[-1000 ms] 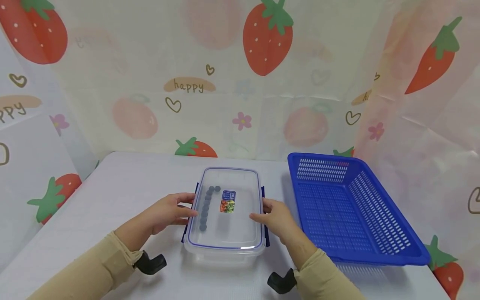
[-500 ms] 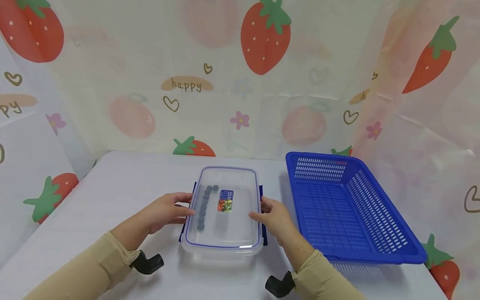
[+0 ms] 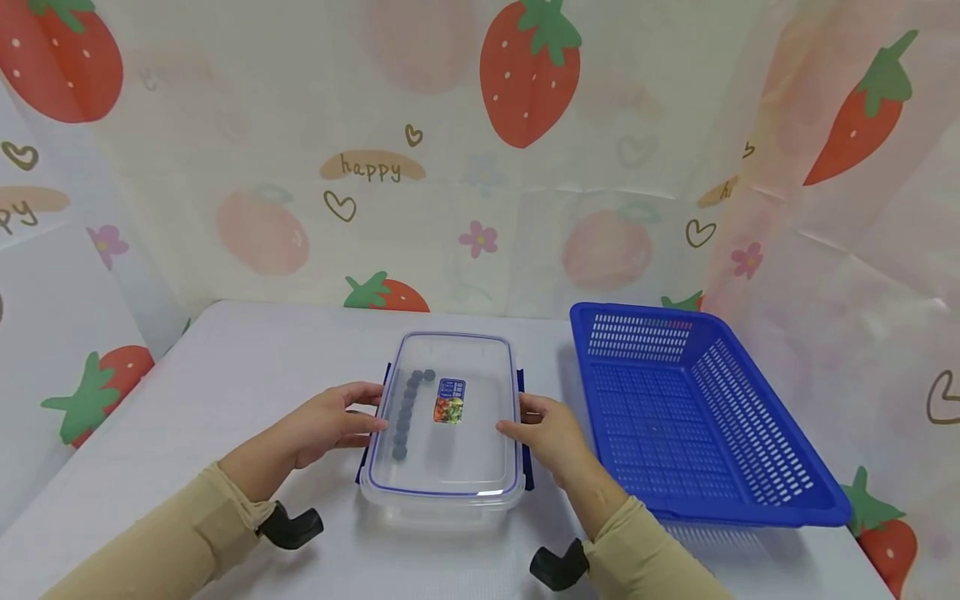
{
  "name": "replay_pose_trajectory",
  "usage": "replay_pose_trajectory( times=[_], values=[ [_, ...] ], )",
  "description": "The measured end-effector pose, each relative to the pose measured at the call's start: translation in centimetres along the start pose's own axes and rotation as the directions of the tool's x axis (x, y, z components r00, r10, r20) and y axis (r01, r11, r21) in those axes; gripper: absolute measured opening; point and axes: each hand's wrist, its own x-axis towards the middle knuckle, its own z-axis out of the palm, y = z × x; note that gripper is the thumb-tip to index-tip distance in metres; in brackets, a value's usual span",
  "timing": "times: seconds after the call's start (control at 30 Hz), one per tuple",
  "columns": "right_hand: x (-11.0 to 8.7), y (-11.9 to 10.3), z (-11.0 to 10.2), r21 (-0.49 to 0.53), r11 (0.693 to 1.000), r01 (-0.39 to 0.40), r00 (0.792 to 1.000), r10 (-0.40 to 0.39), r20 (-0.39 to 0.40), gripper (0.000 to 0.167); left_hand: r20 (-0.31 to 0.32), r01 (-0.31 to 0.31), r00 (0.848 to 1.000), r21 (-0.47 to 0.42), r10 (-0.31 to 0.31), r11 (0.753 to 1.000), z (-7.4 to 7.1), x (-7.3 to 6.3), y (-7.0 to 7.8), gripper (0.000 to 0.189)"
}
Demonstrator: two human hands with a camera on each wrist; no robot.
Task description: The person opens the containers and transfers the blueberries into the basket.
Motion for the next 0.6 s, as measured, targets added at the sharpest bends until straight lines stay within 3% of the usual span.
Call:
replay_pose_trajectory(
  times=[0.23,0.6],
  values=[
    [0.13,0.31,0.07,0.008,1.000,0.009,1.000,-0.009,-0.001,0.070,-0.002,-0.011,1.000,0.016,0.011,1.000,0.13,-0.08,-0.05,0.057],
    [-0.20,0.31,0.30,0.011,0.999,0.047,0.999,-0.047,-0.003,0.071,0.063,-0.054,0.997,0.037,0.051,0.998,0.03,-0.01,-0.22,0.053]
  ],
)
